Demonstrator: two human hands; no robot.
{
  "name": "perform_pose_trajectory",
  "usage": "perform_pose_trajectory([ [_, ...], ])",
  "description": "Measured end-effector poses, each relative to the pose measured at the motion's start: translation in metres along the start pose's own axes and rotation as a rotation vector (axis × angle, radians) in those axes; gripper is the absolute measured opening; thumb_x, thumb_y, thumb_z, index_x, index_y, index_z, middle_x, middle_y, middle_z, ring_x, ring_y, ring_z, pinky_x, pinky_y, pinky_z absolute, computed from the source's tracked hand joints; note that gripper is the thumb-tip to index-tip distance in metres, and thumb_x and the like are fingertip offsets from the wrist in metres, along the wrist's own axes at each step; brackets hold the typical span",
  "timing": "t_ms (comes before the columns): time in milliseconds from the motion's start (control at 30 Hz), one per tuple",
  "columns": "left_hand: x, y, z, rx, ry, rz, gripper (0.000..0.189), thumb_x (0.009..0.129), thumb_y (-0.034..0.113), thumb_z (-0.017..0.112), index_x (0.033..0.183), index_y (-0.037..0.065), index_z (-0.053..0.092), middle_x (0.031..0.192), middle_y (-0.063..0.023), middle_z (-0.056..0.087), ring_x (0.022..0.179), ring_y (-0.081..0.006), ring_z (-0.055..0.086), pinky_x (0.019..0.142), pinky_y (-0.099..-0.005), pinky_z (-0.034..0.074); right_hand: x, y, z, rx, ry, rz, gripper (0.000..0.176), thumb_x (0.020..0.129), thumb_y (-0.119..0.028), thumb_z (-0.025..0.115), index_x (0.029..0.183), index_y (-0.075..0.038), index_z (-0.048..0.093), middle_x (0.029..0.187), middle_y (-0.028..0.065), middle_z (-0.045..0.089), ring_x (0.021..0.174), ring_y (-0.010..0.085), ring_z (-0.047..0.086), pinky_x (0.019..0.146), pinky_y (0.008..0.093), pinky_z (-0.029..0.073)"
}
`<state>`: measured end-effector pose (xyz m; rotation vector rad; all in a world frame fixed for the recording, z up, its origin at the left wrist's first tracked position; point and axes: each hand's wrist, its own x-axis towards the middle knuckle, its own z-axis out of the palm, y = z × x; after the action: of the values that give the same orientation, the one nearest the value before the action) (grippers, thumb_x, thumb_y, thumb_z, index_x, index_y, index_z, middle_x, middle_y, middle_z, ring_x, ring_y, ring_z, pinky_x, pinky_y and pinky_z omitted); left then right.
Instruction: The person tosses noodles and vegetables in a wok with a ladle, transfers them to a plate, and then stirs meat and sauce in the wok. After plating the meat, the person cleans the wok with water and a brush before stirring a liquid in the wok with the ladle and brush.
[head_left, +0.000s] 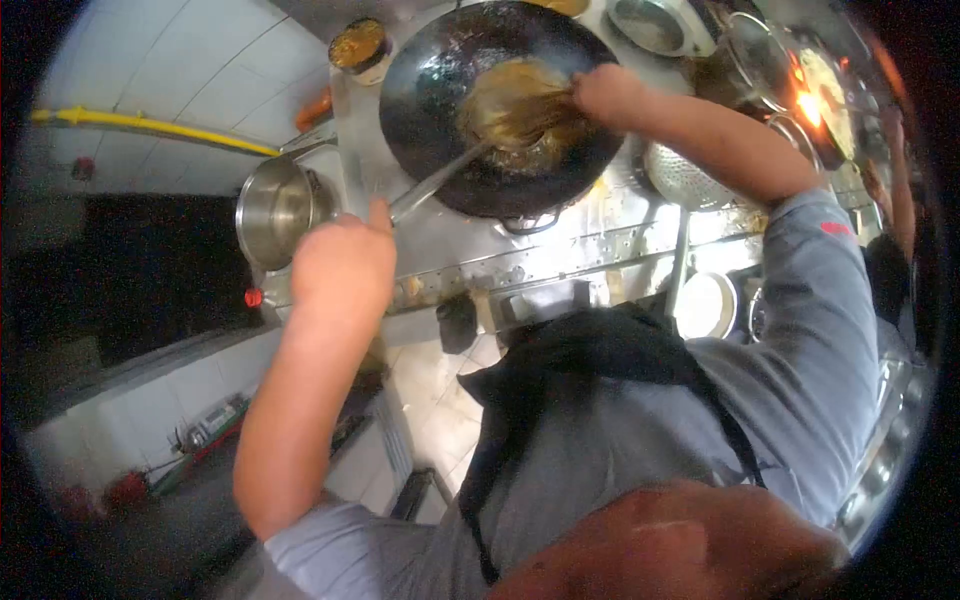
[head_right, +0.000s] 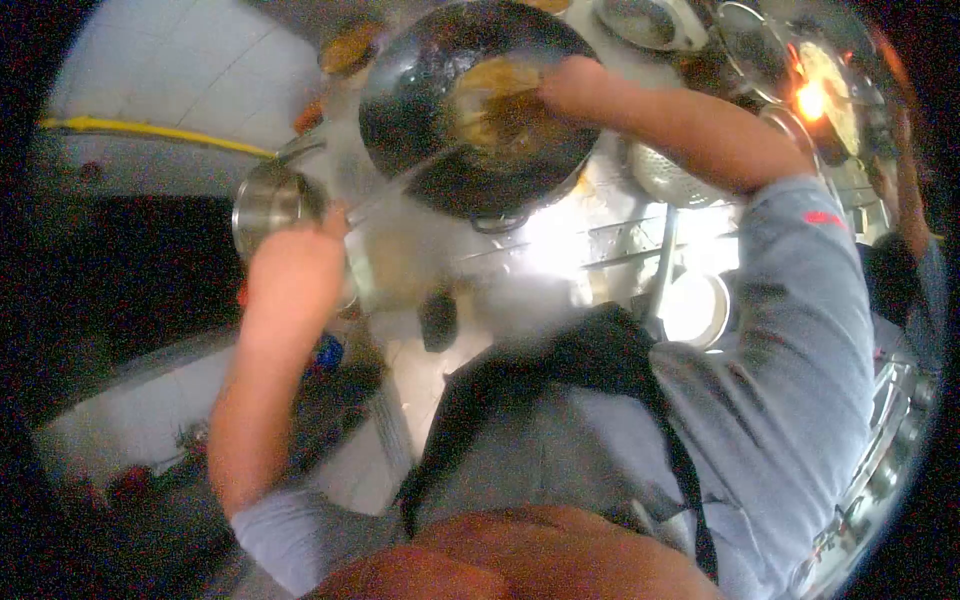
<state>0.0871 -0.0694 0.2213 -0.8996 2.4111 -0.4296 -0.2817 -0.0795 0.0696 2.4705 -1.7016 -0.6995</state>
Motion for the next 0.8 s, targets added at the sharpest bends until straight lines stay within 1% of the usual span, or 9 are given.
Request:
perform_pose_trajectory([
  [67, 0.0, 0.003, -0.007, 0.006, 0.039, 0.026, 0.042, 0.082, 0.011, 0.056, 0.124, 0.004, 0.055, 0.082, -0.0106, 0.066, 0.074, -0.025, 0.068, 0.064, -0.0352, 0.054, -0.004, 0.025, -0.031, -0.04, -0.167, 0.094, 0.023, 0.074, -0.012, 0.065, 0.097, -0.008, 0.069, 0.088, 0.0126, 0.065, 0.076, 0.0282, 0.067, 0.064, 0.0397, 0.054],
  [200, 0.001, -0.001, -0.027, 0.099, 0.061, 0.063, 0.04, 0.08, 0.011, 0.057, 0.12, 0.004, 0.058, 0.08, -0.0095, 0.066, 0.073, -0.0242, 0.067, 0.062, -0.0349, 0.054, -0.012, -0.016, -0.019, -0.072, 0.124, 0.009, 0.024, 0.072, -0.013, 0.068, 0.095, -0.008, 0.068, 0.092, 0.0135, 0.066, 0.083, 0.0282, 0.067, 0.065, 0.0392, 0.054],
  [233, 0.0, -0.002, -0.027, 0.104, 0.061, 0.064, 0.04, 0.08, 0.011, 0.057, 0.12, 0.004, 0.058, 0.08, -0.0095, 0.066, 0.073, -0.0242, 0.067, 0.062, -0.0349, 0.054, -0.006, -0.014, -0.01, -0.027, -0.124, -0.05, 0.027, 0.075, -0.01, 0.064, 0.101, -0.011, 0.067, 0.097, 0.0134, 0.066, 0.084, 0.0283, 0.067, 0.068, 0.0387, 0.055],
  [300, -0.001, -0.006, -0.023, 0.093, 0.129, 0.072, 0.036, 0.08, 0.011, 0.057, 0.115, 0.005, 0.061, 0.078, -0.0099, 0.066, 0.073, -0.0246, 0.068, 0.061, -0.0362, 0.053, 0.001, 0.009, -0.011, 0.006, -0.105, 0.049, 0.028, 0.076, -0.009, 0.061, 0.103, -0.012, 0.066, 0.098, 0.0135, 0.066, 0.084, 0.0285, 0.067, 0.069, 0.0387, 0.055],
  [467, 0.002, -0.012, -0.015, 0.026, 0.047, 0.077, 0.03, 0.083, 0.011, 0.054, 0.111, 0.004, 0.062, 0.077, -0.0083, 0.066, 0.072, -0.0253, 0.068, 0.061, -0.0364, 0.054, 0.006, -0.007, 0.004, -0.045, 0.261, -0.041, 0.024, 0.081, -0.008, 0.052, 0.101, -0.012, 0.065, 0.091, 0.0141, 0.066, 0.081, 0.0297, 0.067, 0.066, 0.0399, 0.055],
  [500, 0.002, -0.016, -0.014, -0.007, 0.028, 0.089, 0.027, 0.084, 0.011, 0.053, 0.109, 0.004, 0.062, 0.077, -0.0076, 0.066, 0.072, -0.0257, 0.068, 0.061, -0.0361, 0.054, 0.012, -0.004, 0.004, -0.061, 0.058, 0.005, 0.021, 0.082, -0.01, 0.053, 0.099, -0.008, 0.064, 0.089, 0.0136, 0.066, 0.08, 0.0297, 0.067, 0.066, 0.0411, 0.055],
  [633, 0.008, -0.032, 0.003, -0.217, -0.171, 0.052, 0.024, 0.084, 0.011, 0.053, 0.106, 0.005, 0.061, 0.082, -0.0172, 0.066, 0.076, -0.0304, 0.068, 0.063, -0.0413, 0.054, 0.013, 0.037, -0.028, 0.091, 0.044, 0.245, 0.022, 0.079, -0.013, 0.061, 0.099, -0.005, 0.063, 0.096, 0.0137, 0.066, 0.081, 0.0303, 0.067, 0.066, 0.0416, 0.055],
  [733, 0.025, -0.009, 0.079, -0.008, 0.084, -0.163, 0.018, 0.083, 0.013, 0.056, 0.097, 0.004, 0.061, 0.081, -0.0192, 0.066, 0.079, -0.0321, 0.067, 0.066, -0.0433, 0.054, -0.012, 0.037, -0.061, 0.379, 0.131, 0.526, 0.036, 0.076, -0.016, 0.065, 0.11, -0.006, 0.061, 0.1, 0.0168, 0.064, 0.086, 0.0319, 0.066, 0.071, 0.0414, 0.054],
  [800, 0.041, 0.006, 0.112, -0.155, 0.167, -0.395, 0.021, 0.087, 0.023, 0.055, 0.092, 0.005, 0.064, 0.087, -0.0168, 0.068, 0.088, -0.0272, 0.066, 0.072, -0.0433, 0.052, -0.029, 0.038, -0.072, 0.71, 0.367, 0.59, 0.044, 0.083, -0.03, 0.057, 0.123, -0.014, 0.058, 0.083, 0.0221, 0.065, 0.075, 0.0387, 0.063, 0.071, 0.0462, 0.05],
])
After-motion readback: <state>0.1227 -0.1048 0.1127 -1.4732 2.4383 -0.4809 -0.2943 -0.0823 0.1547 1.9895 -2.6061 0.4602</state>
